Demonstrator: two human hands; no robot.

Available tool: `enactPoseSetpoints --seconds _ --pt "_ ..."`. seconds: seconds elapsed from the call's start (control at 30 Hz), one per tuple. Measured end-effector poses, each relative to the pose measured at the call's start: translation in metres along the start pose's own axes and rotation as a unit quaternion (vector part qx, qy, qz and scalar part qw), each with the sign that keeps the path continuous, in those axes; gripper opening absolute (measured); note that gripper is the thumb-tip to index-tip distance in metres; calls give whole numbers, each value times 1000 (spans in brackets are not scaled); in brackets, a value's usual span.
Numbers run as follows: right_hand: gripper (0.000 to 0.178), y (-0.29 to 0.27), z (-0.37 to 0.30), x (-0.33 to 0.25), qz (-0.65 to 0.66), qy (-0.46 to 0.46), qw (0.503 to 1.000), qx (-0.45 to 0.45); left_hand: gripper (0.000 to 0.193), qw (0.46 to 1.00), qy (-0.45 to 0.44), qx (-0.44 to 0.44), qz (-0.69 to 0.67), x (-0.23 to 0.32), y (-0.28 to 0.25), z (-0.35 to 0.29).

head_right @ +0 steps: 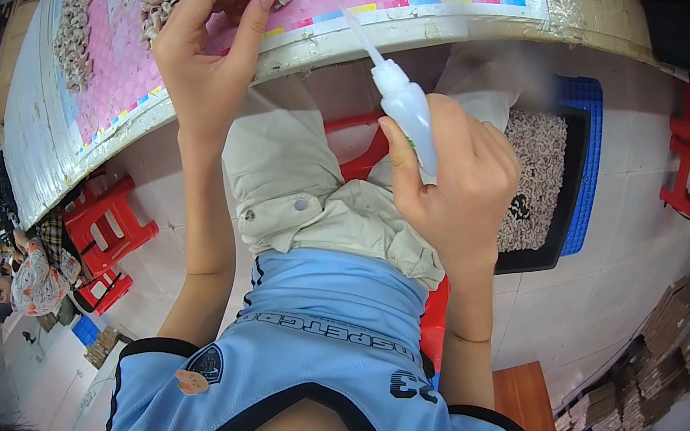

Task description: Assembling small plastic components by applying adhesive and joining parts.

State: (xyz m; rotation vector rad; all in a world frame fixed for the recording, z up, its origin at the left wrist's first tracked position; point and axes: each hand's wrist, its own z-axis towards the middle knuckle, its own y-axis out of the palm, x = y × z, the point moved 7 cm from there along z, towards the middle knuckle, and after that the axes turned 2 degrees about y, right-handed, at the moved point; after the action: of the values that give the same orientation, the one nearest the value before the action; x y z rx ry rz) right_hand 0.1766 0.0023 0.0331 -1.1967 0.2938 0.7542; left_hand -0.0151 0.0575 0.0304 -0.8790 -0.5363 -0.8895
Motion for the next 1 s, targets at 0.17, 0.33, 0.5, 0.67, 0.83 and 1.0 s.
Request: enactPoseSetpoints --seconds 0.17,0.33,0.5,0.67,0.83,1.0 --pt "21 -9 -2 6 46 20 998 49 12 1000 -6 -3 3 1 2 0" --pt "21 -12 -5 10 84 47 993 67 11 999 -24 16 -37 -9 0 -3" --pt "23 -14 -13 15 120 70 985 99 11 996 -43 8 -75 -7 -3 -4" --pt "25 -16 -15 17 132 89 982 98 10 993 -56 10 -108 -2 -5 -3" --pt "24 -9 -22 29 239 149 948 151 11 995 -49 2 -90 -2 -6 -4" --pt "18 -8 -1 26 281 114 932 198 11 995 -56 -4 -87 -3 -4 -4"
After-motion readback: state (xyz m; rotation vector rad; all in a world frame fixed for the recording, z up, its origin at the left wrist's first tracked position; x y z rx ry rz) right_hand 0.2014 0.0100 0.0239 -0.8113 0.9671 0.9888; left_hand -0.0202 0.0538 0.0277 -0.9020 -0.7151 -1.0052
